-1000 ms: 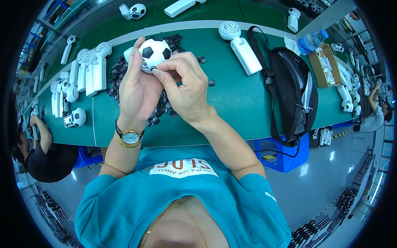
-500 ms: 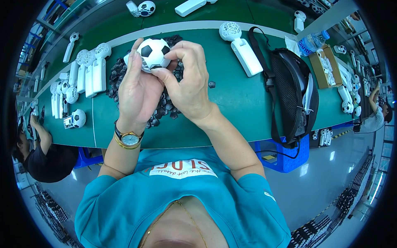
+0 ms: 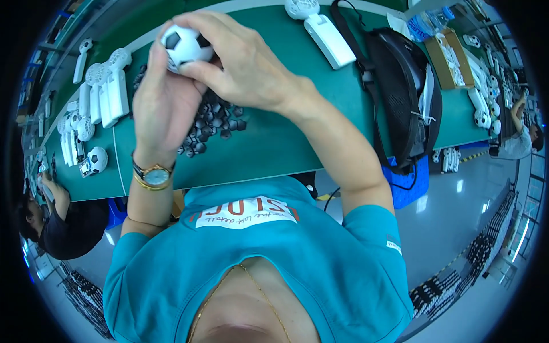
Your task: Assembling small white handheld fans by attaching black components at a factory workbench.
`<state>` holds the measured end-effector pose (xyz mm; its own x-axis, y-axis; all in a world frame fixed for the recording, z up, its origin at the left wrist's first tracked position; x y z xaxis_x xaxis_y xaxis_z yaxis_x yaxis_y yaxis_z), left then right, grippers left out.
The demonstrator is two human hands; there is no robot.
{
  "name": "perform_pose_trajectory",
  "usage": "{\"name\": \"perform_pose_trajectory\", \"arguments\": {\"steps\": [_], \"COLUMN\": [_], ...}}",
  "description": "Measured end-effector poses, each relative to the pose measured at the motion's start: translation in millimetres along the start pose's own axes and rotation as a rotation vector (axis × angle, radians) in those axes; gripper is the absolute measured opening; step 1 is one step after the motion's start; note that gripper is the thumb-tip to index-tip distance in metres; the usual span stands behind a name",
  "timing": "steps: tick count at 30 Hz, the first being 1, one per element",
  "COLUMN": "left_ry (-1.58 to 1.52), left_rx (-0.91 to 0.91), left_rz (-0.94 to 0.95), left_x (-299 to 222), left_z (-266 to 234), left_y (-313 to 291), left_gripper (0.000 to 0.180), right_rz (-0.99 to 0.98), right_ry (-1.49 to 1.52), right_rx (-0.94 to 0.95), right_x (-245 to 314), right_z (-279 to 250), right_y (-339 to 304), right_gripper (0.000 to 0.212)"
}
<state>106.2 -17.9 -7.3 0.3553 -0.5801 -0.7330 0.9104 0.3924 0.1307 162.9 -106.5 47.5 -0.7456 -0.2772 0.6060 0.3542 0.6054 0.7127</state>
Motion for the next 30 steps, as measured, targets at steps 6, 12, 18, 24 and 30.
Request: {"name": "perform_pose_trajectory", "arguments": {"steps": [6,12,18,24,30], "left_ry": [0.169,1.442,1.099,0.932,0.838], "left_rx": [-0.092,0.349,0.254,0.081,0.072], "left_rz": [-0.346,0.109,0.179,0.074,-0.026], "left_x": [-21,-33,-20,-22,-5], "left_z": [55,66,39,-5,-8], "left_y": [8,8,15,13,0], "left_gripper": [0.085,0.079,0.069,0.077,0.077], "right_rz": [0.314,0.715,0.682,0.357,0.362], "right_ry": [0.615,0.823,0.428,-0.657,-0.873], "right_rx": [0.002,0.001,-0.016,0.269,0.47], "right_x": [-41,-48,-64,-58,-61], "right_z": [-30,-16,-31,-30,-14], "right_y": [11,-28,-52,-100,-103], "right_gripper": [0.047,0.046,0.045,0.018,0.011]}}
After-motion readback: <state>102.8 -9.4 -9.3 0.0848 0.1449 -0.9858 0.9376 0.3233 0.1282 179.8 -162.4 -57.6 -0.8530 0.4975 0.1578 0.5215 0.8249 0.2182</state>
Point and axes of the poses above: each hand's wrist, its own y-axis towards the middle knuckle, its own z-axis out of the palm, x = y × z, the point moved 9 cm from there along y, towards the middle knuckle, and after that the axes turned 1 degree about -y, right-handed, at the moved point
